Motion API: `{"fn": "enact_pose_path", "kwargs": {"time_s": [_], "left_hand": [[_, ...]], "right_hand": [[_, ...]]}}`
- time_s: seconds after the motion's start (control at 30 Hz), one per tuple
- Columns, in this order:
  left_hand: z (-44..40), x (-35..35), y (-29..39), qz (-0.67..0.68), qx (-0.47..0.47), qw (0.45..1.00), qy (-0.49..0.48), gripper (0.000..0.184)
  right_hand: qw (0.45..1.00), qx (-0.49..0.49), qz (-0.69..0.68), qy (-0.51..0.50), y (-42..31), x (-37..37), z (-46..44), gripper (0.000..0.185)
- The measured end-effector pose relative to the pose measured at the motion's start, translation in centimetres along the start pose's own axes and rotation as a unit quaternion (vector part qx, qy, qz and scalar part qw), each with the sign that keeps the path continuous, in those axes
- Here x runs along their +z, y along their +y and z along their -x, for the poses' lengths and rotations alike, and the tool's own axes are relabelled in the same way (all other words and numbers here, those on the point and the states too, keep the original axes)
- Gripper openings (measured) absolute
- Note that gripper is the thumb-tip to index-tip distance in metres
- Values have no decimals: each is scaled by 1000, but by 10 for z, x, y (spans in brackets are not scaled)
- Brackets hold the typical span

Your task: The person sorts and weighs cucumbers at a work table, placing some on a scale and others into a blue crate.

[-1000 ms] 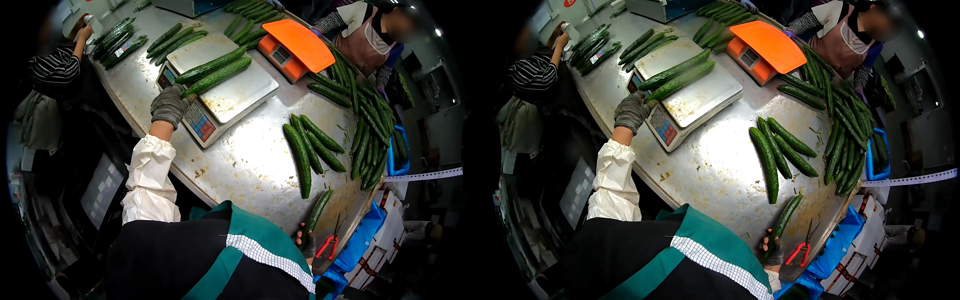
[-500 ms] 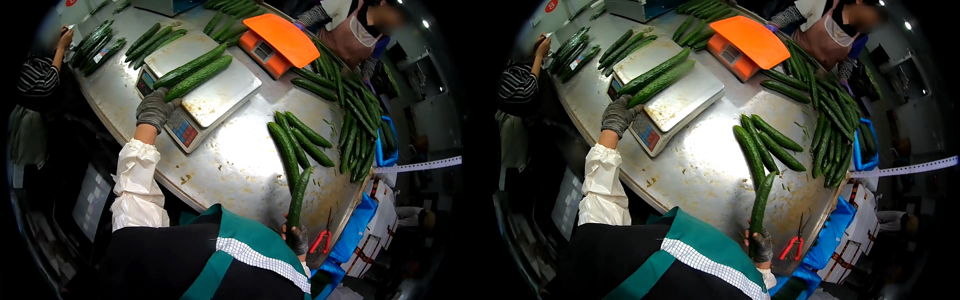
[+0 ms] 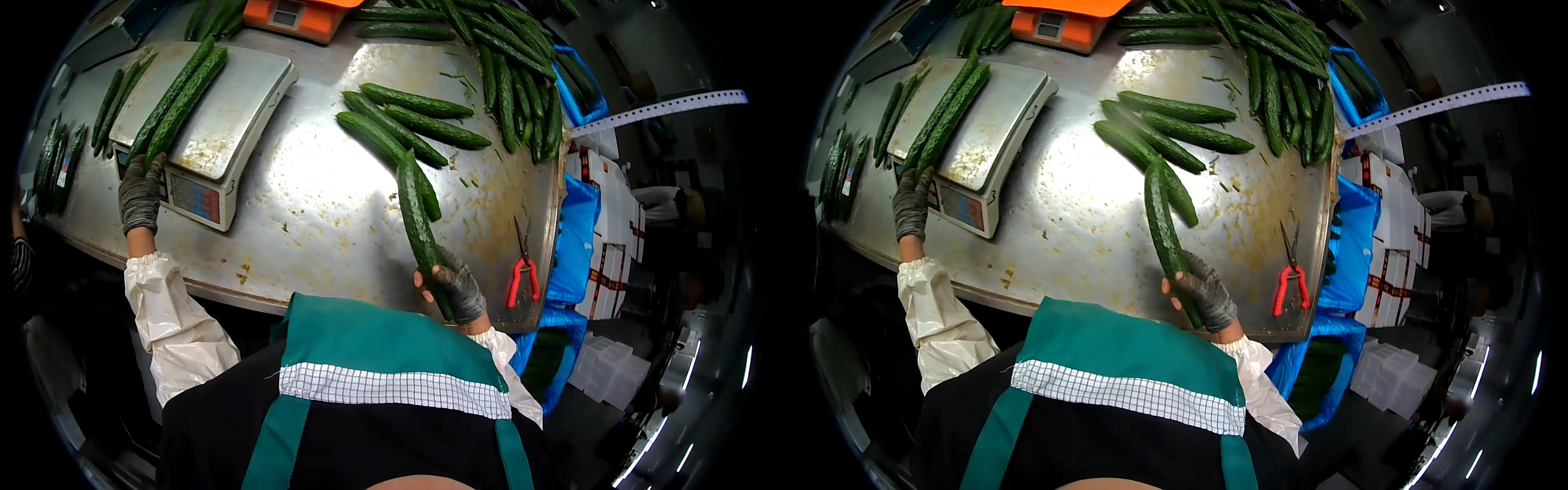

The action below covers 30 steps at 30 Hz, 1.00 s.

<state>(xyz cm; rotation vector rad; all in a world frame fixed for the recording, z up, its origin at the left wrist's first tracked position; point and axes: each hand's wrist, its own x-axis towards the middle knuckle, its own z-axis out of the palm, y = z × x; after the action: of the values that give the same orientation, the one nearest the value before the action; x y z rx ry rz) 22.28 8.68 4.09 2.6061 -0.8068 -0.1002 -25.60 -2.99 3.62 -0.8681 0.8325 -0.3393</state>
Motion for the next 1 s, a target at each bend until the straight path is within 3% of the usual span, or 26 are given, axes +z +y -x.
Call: {"fn": "enact_pose_path", "kwargs": {"time_s": [0.07, 0.1, 0.2, 0.23, 0.4, 0.43, 0.5, 0.53, 0.57, 0.6, 0.63, 0.67, 0.7, 0.8, 0.83, 0.9, 0.93, 1.0], "left_hand": [[-2, 1, 1, 1, 56, 997, 57, 54], [2, -1, 4, 43, 20, 999, 20, 54], [6, -3, 10, 76, 8, 997, 26, 52], [1, 2, 3, 39, 76, 992, 91, 51], [5, 3, 4, 99, 44, 991, 83, 42], [6, 5, -3, 119, 45, 991, 45, 38], [2, 17, -40, -68, 221, 960, 155, 32], [-3, 19, -59, -276, 374, 845, 266, 30], [11, 2, -36, 30, 208, 961, 178, 29], [31, -8, -2, 347, 23, 935, 72, 29], [38, -19, 5, 410, 17, 910, 63, 28], [45, -26, 10, 475, 15, 878, 50, 29], [52, -35, 20, 533, 8, 844, 59, 32], [60, -48, 14, 545, 0, 829, 126, 35], [62, -51, 7, 534, 9, 835, 133, 37], [70, -57, -1, 538, 7, 827, 163, 38], [75, -59, -6, 540, 8, 821, 185, 39], [83, -61, -16, 534, -4, 823, 194, 41]], "right_hand": [[1000, 4, -24, -15, -2, 1, -2, 49], [998, 6, -47, -37, -3, 1, -3, 46], [993, -38, -90, -65, 9, -1, -13, 43], [993, -40, -93, -62, 10, 1, -15, 43], [989, -40, -101, -98, 12, -4, -21, 37], [991, -23, -105, -81, 6, 0, -22, 37], [993, -12, -80, -85, -1, 2, -26, 39], [996, -21, -48, -71, -10, 10, -30, 42], [996, -23, -24, -85, -17, 17, -40, 42], [995, -26, 2, -93, -24, 25, -49, 42], [993, -26, 6, -111, -36, 37, -57, 42], [984, -40, 134, -114, -51, 50, -66, 42], [958, -55, 259, -110, -63, 59, -76, 41], [937, -48, 341, -62, -88, 118, -108, 40], [874, -177, 442, -96, -79, 118, -134, 40], [900, -60, 431, -30, -97, 175, -155, 40], [874, -92, 477, -16, -100, 196, -167, 41], [880, -133, 454, -33, -91, 224, -199, 47]]}}
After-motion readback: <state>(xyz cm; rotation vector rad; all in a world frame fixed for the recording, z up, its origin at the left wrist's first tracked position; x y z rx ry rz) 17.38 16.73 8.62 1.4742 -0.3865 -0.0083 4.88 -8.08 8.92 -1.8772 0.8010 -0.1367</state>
